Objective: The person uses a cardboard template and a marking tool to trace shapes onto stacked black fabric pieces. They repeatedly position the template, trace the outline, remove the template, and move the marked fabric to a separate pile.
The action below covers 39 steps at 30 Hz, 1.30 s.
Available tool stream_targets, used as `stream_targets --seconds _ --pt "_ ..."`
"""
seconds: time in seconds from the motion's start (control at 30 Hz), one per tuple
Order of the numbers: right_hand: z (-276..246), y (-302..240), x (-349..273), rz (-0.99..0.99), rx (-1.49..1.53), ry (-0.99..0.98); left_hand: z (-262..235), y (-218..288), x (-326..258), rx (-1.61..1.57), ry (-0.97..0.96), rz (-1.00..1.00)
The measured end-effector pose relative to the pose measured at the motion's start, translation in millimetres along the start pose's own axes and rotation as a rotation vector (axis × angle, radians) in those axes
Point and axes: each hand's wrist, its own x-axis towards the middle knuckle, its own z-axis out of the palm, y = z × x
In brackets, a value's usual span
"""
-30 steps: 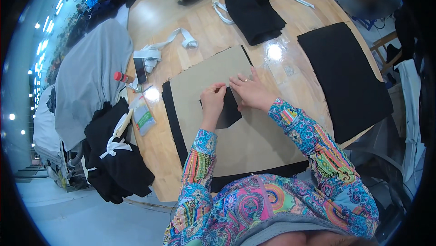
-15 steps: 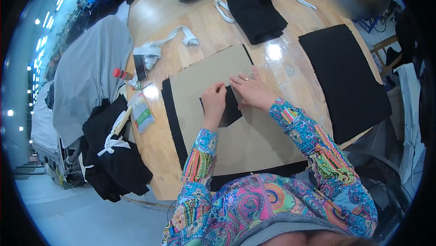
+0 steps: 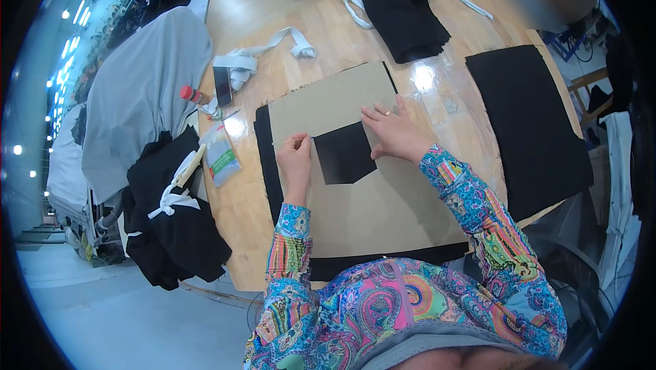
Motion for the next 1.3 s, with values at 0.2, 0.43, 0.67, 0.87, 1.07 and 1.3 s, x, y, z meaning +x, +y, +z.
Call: stream_targets --seconds 0.2,0.43,0.67,0.87,1.07,1.3 --pt "6.6 0.7 1.4 -0.015 -0.017 0.043 1.6 -7.8 -0.4 0.053 0.042 0.061" --pt "3.0 0.1 0.6 0.003 0.010 0.023 6.6 -9.1 0.4 0.122 0.032 0.055" --pt "5.5 0.4 2.3 -0.014 -0.008 0.024 2.0 -21.2 1.6 -0.010 0.089 -0.014" --pt "4.4 0.2 0.9 -0.006 -0.016 0.025 5.1 -9.3 -1.9 0.016 0.066 0.010" --pt "3.7 -0.6 1.6 -0.001 -0.009 0.008 10.8 -10.8 -2.7 0.135 0.093 0.085" --pt "3.7 -0.8 1.5 0.004 -0.014 0.003 4.8 -17.6 -1.1 0.016 0.100 0.046"
